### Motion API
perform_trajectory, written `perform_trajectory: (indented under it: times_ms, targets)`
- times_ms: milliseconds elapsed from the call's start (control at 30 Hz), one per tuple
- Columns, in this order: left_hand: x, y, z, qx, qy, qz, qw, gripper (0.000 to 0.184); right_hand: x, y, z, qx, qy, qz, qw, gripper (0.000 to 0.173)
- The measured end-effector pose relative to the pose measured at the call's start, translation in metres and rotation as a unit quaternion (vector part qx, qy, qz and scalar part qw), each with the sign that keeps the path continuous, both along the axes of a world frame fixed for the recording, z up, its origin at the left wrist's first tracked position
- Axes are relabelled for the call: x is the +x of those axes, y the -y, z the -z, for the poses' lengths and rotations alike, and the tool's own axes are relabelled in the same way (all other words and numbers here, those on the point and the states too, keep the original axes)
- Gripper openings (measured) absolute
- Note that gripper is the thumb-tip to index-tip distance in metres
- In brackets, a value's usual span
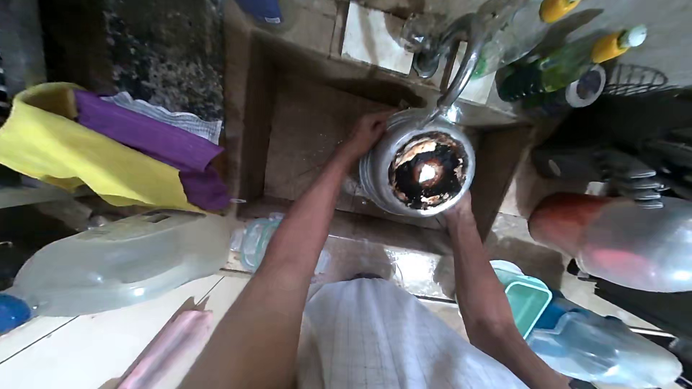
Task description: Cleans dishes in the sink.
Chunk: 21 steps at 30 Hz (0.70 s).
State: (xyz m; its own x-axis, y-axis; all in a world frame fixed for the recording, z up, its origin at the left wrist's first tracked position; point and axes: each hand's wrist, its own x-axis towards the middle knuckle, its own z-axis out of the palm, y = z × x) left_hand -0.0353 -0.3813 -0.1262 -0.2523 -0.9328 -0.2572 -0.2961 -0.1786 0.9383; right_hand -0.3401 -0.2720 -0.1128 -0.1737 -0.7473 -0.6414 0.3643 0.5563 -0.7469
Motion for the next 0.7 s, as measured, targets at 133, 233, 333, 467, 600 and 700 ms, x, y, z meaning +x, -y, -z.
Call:
perform_trajectory:
  times_ms: [133, 233, 333, 467, 600, 700]
  targets:
    - [-0.041, -0.107, 0.032, 0.185, 0.06, -0.141, 0.971, 0.059, 0.009, -0.006, 0.035, -0.009, 0.074, 0.096, 0.993, 0.047]
    - [-0.032, -0.126, 0.036, 0.283, 0.049, -0.13, 0.949, 0.062, 0.015, -0.003, 0.033, -0.017, 0.047, 0.048, 0.998, 0.051]
    - [0.004, -0.096, 0.023, 0.359, -0.05, -0.149, 0.92, 0.042, 0.014, 0.002, -0.013, -0.024, -0.119, -0.051, 0.991, 0.054]
    - [0.029, -0.039, -0.018, 0.362, -0.143, -0.117, 0.914, 0.079, 0.028, 0.001, -0.057, -0.195, -0.29, -0.236, 0.907, 0.024]
    - [0.02, -0.011, -0.05, 0.316, -0.11, -0.062, 0.94, 0.045, 0.051, -0.006, -0.079, -0.364, -0.381, -0.457, 0.717, 0.016]
    - [0.002, -0.019, -0.045, 0.263, -0.047, -0.122, 0.956, 0.043, 0.067, -0.019, -0.069, -0.338, -0.418, -0.546, 0.642, 0.043]
